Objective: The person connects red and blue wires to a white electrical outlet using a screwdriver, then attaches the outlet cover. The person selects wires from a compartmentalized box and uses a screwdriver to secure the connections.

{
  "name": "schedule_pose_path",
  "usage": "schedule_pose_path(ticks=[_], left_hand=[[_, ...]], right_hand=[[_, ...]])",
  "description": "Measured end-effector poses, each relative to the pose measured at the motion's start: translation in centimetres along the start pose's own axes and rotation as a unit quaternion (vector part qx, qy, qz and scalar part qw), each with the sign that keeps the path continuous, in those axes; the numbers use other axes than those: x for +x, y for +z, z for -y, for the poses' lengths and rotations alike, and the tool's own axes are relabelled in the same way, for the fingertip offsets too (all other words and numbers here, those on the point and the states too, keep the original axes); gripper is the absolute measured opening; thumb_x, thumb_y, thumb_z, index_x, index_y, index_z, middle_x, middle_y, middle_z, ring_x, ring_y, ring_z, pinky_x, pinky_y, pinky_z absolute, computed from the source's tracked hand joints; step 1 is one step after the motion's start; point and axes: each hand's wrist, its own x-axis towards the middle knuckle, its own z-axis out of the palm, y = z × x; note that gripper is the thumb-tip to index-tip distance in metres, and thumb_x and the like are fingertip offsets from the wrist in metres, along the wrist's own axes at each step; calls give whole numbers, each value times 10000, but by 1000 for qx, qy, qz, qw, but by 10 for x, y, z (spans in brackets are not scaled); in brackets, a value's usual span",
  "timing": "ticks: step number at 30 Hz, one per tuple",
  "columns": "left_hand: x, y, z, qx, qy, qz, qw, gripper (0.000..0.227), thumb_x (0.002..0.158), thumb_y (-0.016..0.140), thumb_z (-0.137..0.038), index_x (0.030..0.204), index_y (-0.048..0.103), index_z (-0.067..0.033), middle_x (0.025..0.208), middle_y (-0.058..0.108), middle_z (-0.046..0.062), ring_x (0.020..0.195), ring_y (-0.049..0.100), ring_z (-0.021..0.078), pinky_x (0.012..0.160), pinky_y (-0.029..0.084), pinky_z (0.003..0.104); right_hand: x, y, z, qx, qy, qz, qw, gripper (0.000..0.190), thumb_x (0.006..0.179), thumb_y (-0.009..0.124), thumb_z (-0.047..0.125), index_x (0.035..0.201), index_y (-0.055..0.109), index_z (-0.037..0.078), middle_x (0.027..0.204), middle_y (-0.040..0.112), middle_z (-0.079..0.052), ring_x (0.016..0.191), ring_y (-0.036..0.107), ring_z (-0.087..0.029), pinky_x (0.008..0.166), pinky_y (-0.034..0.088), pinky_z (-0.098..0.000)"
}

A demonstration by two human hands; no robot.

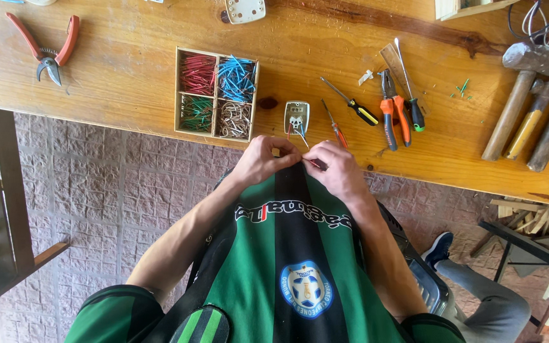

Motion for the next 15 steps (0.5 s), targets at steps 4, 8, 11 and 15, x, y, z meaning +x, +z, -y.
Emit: schedule_pose_path(ticks=[4,8,11,15], left_hand=[[3,4,8,-38,-51,7,998,205,980,880,-408,996,914,-206,846,842,-1,905,768,167,897,582,356],[1,-3,4,5,0,-17,1000,187,972,913,-352,1016,907,-171,825,822,40,917,775,209,879,565,373],[2,-4,11,109,134,-60,983,128,923,922,-295,997,888,-196,881,848,-27,987,804,220,983,544,372],[8,0,18,201,191,-70,958,111,911,918,-323,974,860,-251,907,836,-79,1078,780,174,1075,464,351]], right_hand=[[-5,10,-10,-138,-137,-52,980,114,1011,907,22,1025,848,119,960,761,-28,875,751,-208,812,677,-331],[3,-6,29,137,186,-9,973,236,979,972,134,1154,880,6,954,817,-151,838,784,-184,772,691,-335],[-1,1,23,288,263,8,921,219,1066,845,241,989,893,41,741,797,-72,652,762,-122,633,631,-267],[-9,10,2,277,273,-13,921,145,1013,902,158,1002,889,14,731,801,-93,642,768,-122,649,613,-258]])
